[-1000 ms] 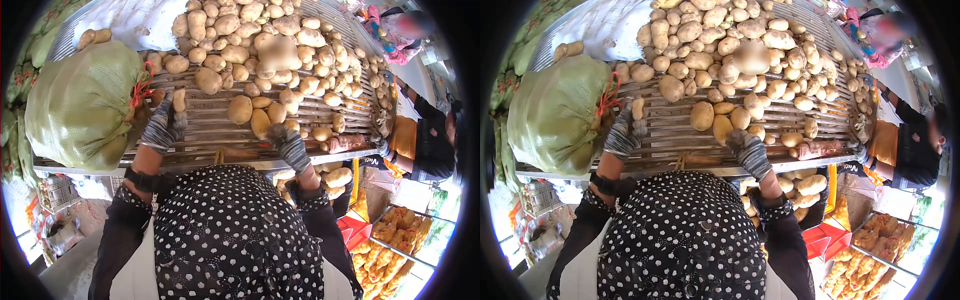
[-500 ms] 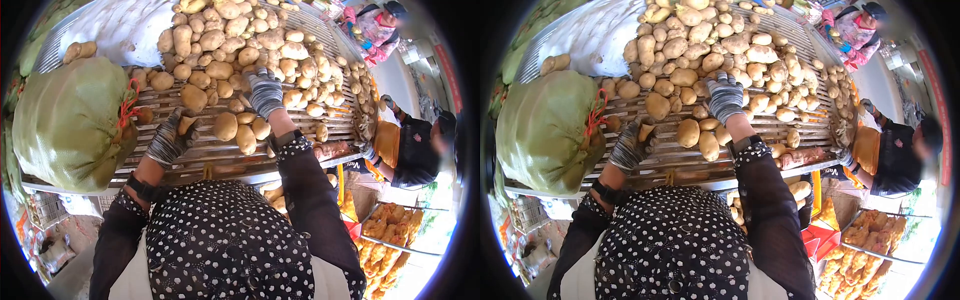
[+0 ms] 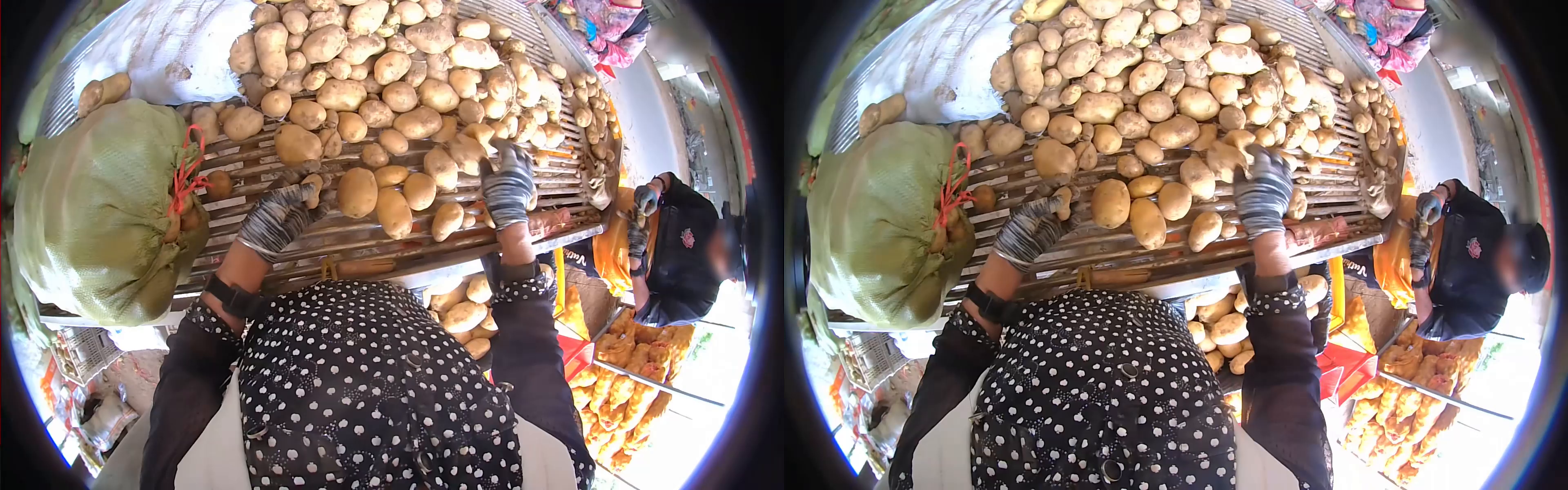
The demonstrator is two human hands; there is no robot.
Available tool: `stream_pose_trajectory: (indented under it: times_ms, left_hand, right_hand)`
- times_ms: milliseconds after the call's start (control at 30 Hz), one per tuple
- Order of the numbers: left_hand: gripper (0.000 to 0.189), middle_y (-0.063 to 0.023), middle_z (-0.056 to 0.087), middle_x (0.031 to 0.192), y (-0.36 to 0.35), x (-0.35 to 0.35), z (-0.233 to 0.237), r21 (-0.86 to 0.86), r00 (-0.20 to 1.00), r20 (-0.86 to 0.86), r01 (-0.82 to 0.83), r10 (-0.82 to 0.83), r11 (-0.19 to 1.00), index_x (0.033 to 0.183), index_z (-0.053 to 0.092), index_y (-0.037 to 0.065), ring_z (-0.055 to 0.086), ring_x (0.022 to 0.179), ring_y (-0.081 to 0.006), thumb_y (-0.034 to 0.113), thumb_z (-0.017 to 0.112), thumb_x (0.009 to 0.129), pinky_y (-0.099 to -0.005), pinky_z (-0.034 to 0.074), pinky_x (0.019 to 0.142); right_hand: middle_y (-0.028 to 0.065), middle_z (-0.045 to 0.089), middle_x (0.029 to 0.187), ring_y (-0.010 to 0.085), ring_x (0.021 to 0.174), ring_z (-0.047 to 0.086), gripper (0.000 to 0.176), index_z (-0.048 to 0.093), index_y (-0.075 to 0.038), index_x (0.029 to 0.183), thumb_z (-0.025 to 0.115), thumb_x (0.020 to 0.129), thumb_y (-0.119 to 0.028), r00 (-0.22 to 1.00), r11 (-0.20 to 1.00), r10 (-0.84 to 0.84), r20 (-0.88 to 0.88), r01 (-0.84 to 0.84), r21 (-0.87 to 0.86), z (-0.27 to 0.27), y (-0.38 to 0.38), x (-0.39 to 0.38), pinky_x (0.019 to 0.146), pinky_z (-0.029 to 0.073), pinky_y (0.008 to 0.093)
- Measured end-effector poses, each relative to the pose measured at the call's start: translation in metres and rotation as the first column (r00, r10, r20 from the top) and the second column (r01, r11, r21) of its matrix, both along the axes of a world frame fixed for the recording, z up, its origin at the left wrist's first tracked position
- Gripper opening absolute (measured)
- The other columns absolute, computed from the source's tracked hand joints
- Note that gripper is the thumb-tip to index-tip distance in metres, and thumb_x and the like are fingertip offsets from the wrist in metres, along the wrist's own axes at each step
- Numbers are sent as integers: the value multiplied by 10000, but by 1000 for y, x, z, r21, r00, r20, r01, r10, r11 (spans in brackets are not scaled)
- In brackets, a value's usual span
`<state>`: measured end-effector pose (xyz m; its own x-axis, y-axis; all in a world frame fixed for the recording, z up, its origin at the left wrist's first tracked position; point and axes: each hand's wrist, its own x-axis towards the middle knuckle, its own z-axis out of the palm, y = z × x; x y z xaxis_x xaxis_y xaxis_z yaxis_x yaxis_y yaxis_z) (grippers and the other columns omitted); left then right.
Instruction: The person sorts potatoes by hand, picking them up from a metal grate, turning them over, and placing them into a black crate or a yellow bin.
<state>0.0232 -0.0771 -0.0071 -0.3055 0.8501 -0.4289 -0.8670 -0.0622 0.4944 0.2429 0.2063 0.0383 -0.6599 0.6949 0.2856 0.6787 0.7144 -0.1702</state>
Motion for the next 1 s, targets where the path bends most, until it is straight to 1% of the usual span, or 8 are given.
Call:
stream_pose_trajectory:
  times_ms: [167, 333, 633, 700, 767, 833, 967, 1000]
  left_hand:
    - [243, -26, 605, 901, -7, -5, -4, -66, 975, 212, -53, 66, 996, 1041, 577, 116, 578, 873, -237, 243, 634, 842, -376, 473, 778]
    - [188, -25, 572, 663, -19, -13, -7, -148, 943, 244, -194, 226, 970, 873, 590, 114, 572, 666, -242, 301, 570, 884, -372, 485, 604]
    - [153, -30, 599, 779, -37, -2, -12, 32, 955, 291, -60, 49, 998, 972, 593, 88, 592, 718, -231, 199, 578, 869, -346, 510, 680]
    - [155, -44, 617, 803, -41, 0, -6, -3, 956, 288, -56, 55, 998, 967, 594, 90, 602, 739, -234, 193, 597, 851, -350, 511, 689]
    - [233, -71, 631, 907, -50, -4, -9, 24, 973, 227, -55, 49, 998, 1032, 586, 86, 607, 791, -237, 204, 614, 832, -364, 511, 694]
    - [338, -94, 615, 1020, -52, -2, 11, -2, 987, 158, -31, 31, 1000, 1132, 548, 74, 604, 846, -238, 182, 614, 818, -375, 509, 708]
    - [416, -98, 596, 1054, -39, 0, 18, 145, 996, 83, 18, -30, 989, 1189, 494, 54, 601, 874, -237, 181, 603, 808, -410, 510, 773]
    - [354, -96, 589, 1020, -40, -1, 7, 182, 996, 87, -4, -12, 983, 1130, 523, 44, 596, 884, -235, 178, 597, 810, -397, 511, 794]
  right_hand:
    - [188, 630, 898, 360, 842, 600, 325, 591, -84, 1070, 644, 773, -206, 885, 831, 459, -81, -460, -312, -14, -55, -81, 752, 483, 424]
    - [179, 611, 974, 332, 958, 591, 248, 592, -106, 1047, 548, 804, -124, 836, 845, 505, 217, -426, -324, -26, -76, -120, 794, 490, 425]
    - [181, 616, 1010, 349, 980, 582, 362, 535, -72, 1132, 573, 773, -100, 760, 830, 546, 354, -433, -350, -25, -82, -121, 827, 483, 428]
    - [179, 641, 968, 336, 948, 604, 398, 528, -54, 1138, 623, 758, -125, 791, 835, 526, 313, -411, -366, -28, -77, -120, 826, 486, 402]
    - [168, 640, 990, 308, 922, 619, 427, 529, -38, 1134, 681, 750, -147, 906, 672, 339, -252, -421, -609, -41, -71, -114, 816, 490, 373]
    - [133, 642, 990, 228, 936, 621, 435, 535, -34, 1134, 713, 757, -158, 920, 724, 284, -269, -390, -569, -32, -82, -115, 810, 492, 326]
    - [73, 623, 997, 155, 932, 591, 434, 529, -1, 1130, 725, 777, -161, 754, 70, 305, -582, -627, -776, 2, -119, -130, 822, 494, 288]
    - [81, 622, 1003, 162, 936, 593, 439, 526, 3, 1137, 722, 782, -168, 773, 103, 238, -588, -622, -776, -6, -115, -139, 824, 498, 294]
